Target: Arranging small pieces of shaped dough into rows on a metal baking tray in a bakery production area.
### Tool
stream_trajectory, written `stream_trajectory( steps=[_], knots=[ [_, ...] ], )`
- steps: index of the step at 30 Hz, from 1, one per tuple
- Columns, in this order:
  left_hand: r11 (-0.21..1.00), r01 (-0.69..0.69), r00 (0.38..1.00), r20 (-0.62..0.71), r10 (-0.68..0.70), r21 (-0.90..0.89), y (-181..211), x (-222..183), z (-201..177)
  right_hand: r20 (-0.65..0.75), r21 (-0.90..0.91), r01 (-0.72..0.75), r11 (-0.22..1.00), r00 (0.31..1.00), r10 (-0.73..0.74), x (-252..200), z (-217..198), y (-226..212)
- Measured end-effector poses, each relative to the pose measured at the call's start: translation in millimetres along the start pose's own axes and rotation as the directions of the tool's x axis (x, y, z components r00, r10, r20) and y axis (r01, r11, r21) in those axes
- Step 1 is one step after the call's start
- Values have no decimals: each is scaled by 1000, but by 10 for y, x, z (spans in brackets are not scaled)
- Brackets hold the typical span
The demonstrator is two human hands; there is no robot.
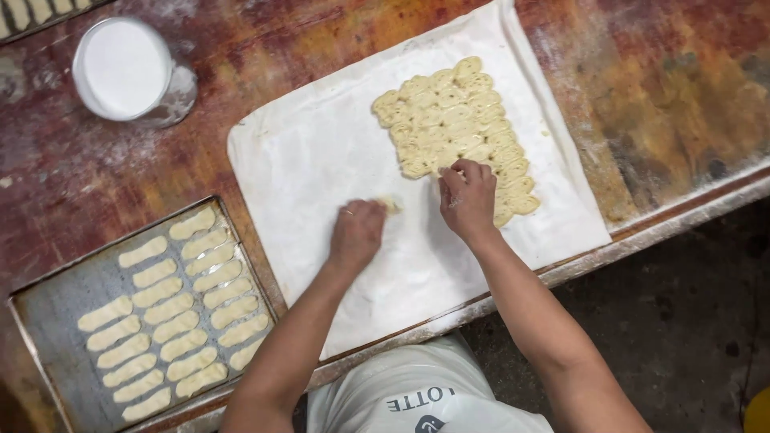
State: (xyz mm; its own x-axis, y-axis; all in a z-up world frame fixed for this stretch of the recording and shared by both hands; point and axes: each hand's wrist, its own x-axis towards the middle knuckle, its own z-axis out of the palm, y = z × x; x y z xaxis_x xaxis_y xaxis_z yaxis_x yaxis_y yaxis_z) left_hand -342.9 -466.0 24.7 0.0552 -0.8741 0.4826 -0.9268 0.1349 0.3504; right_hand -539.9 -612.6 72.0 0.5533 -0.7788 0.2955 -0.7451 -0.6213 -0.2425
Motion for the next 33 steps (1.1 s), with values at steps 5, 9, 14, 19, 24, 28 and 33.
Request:
stream_trajectory(
  steps=[5, 9, 14, 19, 24, 28, 33],
  knots=[
    [985, 159, 987, 8, -160, 70, -249, -171, -276, 15, 327, 121, 937, 991, -133, 103, 43, -683],
    [426, 601, 721, 231, -653, -676, -411, -359, -737, 256, 649, -30, 760, 950, -181, 52, -20, -1415],
    [-289, 338, 591, 441, -675, -896, -931, -1221, -1439, 397, 841, -111, 530, 792, -464, 28, 64, -2744],
    [-149, 380, 558, 355, -751, -913, -1774, -2408, -2261, 412, 859, -131, 494, 751, -517, -316, 777, -4288],
    [320, 694, 440, 27, -898, -645, -2359, -3046, -3279, 516, 851, -387, 354, 741, -430, -484, 1327, -5633],
    [352, 762, 438, 31, -899, -544, -2805, -3208, -3540, 621, 777, -473, 414, 682, -387, -335, 1521, -6184],
    [745, 666, 728, -183, -661, -43, -3220, -3477, -3257, 500, 351, 300, 887, 741, -448, -437, 1951, -6043]
  ],
)
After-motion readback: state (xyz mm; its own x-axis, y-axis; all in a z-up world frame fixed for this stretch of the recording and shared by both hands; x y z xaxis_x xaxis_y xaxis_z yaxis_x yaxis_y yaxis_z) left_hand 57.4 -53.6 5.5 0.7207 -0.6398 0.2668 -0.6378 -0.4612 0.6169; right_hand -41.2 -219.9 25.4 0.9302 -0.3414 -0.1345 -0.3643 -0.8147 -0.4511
